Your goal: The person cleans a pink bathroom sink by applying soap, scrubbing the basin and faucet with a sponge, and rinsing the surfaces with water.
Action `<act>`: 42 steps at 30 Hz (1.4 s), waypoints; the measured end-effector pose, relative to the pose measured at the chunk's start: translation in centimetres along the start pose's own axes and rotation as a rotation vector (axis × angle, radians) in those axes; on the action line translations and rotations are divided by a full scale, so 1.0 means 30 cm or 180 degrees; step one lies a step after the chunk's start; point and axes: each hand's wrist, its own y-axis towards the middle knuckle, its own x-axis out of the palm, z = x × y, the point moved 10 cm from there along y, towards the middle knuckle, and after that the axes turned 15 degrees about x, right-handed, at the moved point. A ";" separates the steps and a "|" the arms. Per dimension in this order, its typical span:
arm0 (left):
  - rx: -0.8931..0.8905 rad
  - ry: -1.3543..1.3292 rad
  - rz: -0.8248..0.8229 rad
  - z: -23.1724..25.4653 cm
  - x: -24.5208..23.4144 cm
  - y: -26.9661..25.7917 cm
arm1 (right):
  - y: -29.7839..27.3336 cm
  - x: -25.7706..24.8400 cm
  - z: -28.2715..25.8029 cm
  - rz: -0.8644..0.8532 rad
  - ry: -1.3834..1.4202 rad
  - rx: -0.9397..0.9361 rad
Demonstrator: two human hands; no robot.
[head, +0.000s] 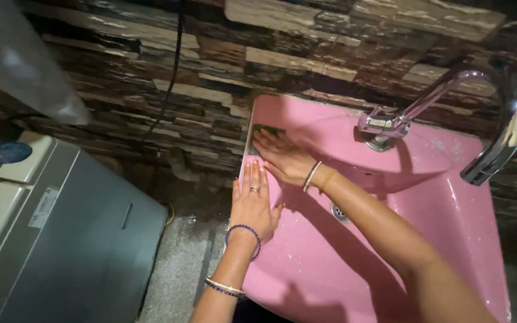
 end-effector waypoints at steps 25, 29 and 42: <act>-0.0021 0.0167 0.0043 0.002 -0.002 -0.004 | 0.286 -0.045 0.069 0.1022 -0.0581 0.0335; 0.0008 0.0128 0.0110 -0.004 -0.003 0.006 | 0.202 0.056 -0.063 0.0341 -0.0212 -0.0460; 0.0064 0.0182 0.0189 -0.003 0.004 0.007 | -0.136 -0.056 0.025 0.1247 -0.0090 0.0323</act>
